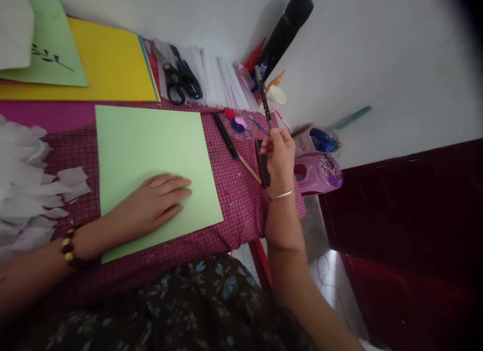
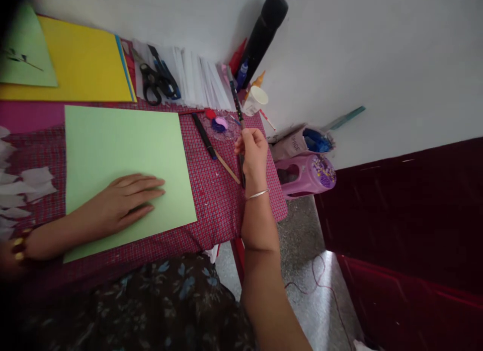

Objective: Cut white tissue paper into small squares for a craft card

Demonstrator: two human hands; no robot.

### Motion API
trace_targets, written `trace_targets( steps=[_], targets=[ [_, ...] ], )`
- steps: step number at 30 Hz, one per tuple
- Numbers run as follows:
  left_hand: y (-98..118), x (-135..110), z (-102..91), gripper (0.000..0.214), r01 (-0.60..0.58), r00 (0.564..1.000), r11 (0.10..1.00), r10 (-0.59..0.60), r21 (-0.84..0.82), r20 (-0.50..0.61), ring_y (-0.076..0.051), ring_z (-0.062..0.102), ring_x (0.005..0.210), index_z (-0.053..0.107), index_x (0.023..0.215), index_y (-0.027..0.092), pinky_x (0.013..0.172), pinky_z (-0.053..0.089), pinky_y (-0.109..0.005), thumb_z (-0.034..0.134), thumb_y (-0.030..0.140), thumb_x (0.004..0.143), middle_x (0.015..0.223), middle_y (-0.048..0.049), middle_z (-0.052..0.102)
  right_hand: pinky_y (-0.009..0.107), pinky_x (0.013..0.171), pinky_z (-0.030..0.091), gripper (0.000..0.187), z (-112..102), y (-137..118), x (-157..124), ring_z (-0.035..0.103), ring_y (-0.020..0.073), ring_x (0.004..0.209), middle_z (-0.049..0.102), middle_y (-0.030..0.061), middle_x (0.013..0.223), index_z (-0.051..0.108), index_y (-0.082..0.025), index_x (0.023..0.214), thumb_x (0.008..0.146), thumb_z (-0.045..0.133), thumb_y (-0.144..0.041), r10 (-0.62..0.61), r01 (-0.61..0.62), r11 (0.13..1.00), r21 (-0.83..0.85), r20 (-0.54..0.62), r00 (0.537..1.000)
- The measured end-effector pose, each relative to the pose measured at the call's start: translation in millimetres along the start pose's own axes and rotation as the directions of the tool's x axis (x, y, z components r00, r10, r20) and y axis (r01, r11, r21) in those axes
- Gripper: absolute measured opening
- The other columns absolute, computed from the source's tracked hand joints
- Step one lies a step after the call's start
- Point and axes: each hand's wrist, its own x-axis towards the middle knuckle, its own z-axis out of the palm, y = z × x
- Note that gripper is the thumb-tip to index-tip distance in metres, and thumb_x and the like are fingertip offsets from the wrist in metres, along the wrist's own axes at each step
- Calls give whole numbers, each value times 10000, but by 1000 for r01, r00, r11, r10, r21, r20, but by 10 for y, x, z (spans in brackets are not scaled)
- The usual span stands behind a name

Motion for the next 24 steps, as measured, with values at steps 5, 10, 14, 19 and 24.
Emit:
trace_targets(
  steps=[5,10,14,19,24],
  targets=[
    [-13,-4,27,356,-6,1000,1000,6,-1,-15,-291,514,1307,657,1268,217,1129,384,-517,469,357,1000,1409,-90,604,243,495,370,287,198,52,-129,434,97,465,458,-64,545,411,-252,682,943,514,-315,2,18,976,-215,92,996],
    [-18,-8,50,349,-22,999,999,23,39,-35,-286,524,1297,655,1261,218,1123,387,-512,459,350,1004,1405,-82,610,261,510,331,302,423,176,-252,452,115,497,465,-55,536,423,-248,641,897,565,-323,-56,131,884,-449,177,983],
    [-19,-13,62,341,-41,999,993,44,115,-27,-278,538,1284,653,1253,210,1107,400,-499,459,341,1005,1409,-83,608,277,536,306,352,445,180,-249,471,130,532,498,-42,555,452,-235,617,899,581,-401,-116,261,752,-606,269,956],
    [-13,-17,69,331,-53,997,988,60,147,-46,-254,538,1288,645,1264,220,1124,388,-470,471,328,1005,1407,-72,612,288,598,385,254,438,156,-151,594,176,634,637,-4,676,597,-221,804,932,556,-436,-121,264,614,-744,241,963],
    [-7,-1,66,319,-74,994,983,86,169,-66,-253,557,1259,653,1237,200,1111,402,-462,468,320,1005,1388,-79,628,352,752,463,219,554,184,-62,663,274,868,719,131,992,655,-169,949,898,608,-377,-41,333,316,-888,338,940]
  ],
)
